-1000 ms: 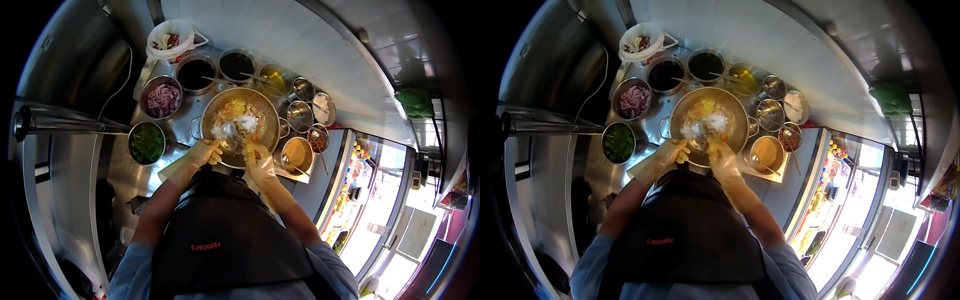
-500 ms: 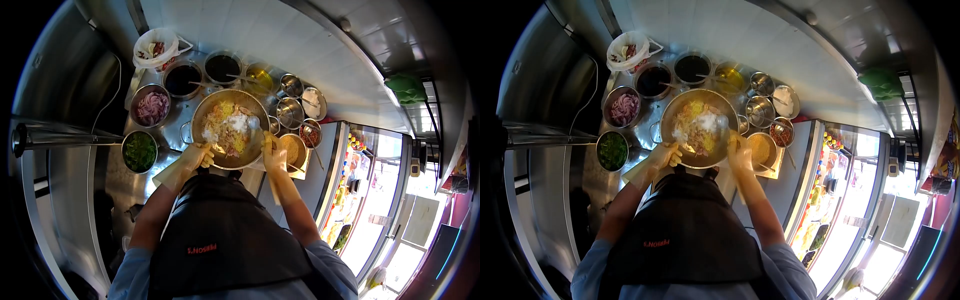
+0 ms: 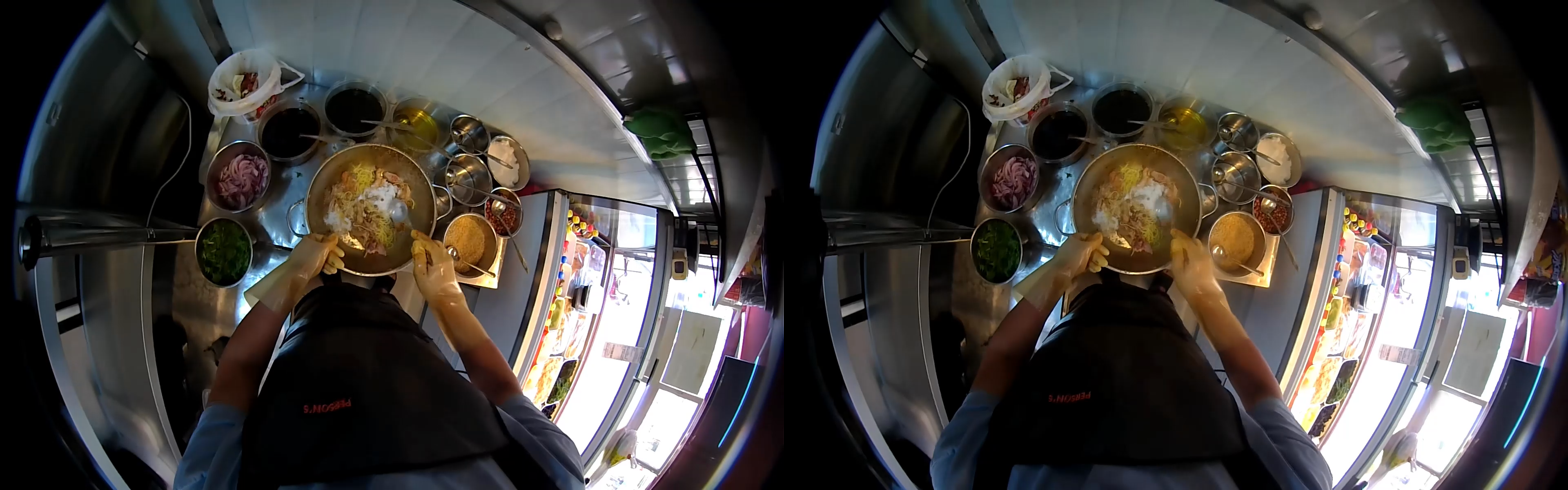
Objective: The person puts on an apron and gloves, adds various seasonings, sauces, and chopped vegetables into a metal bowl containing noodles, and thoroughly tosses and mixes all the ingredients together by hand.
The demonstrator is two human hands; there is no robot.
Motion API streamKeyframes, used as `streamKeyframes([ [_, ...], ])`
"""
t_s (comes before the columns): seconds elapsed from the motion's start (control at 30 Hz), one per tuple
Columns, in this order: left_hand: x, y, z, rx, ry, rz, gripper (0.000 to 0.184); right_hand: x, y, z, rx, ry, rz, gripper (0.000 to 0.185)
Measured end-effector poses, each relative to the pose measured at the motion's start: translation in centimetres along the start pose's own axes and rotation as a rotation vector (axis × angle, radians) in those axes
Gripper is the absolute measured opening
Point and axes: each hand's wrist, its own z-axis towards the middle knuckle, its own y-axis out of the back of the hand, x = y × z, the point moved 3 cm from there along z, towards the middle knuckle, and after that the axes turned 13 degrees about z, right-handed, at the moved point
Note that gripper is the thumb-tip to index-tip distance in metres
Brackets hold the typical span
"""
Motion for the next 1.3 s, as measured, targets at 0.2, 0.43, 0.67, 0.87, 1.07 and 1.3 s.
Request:
streamKeyframes([
  [0.2, -0.5, -0.4, -0.7, -0.017, 0.02, 0.066, 0.049, 2.3, 4.2, -0.8, 0.159, 0.061, -0.146, 0.04],
  [0.43, -0.1, -0.6, -0.7, -0.046, 0.028, 0.022, 0.046, 1.1, 5.9, -2.3, 0.529, 0.228, -0.285, 0.057],
  [0.67, -0.6, -1.0, -1.3, -0.024, 0.07, -0.018, 0.042, -2.9, 8.9, -1.3, 0.127, 0.0, 0.058, 0.05],
  [0.87, -0.8, -1.0, -0.8, -0.076, 0.065, 0.045, 0.044, -3.2, 18.5, 4.7, -0.763, -0.037, 0.753, 0.034],
  [1.07, -1.1, -1.9, -1.4, -0.151, 0.052, 0.02, 0.044, -19.1, 25.7, 10.5, -0.894, -0.25, 0.839, 0.032],
  [1.3, -0.2, -1.3, -0.6, -0.115, 0.038, -0.038, 0.045, -13.1, 20.2, 10.1, -0.799, -0.342, 0.222, 0.021],
])
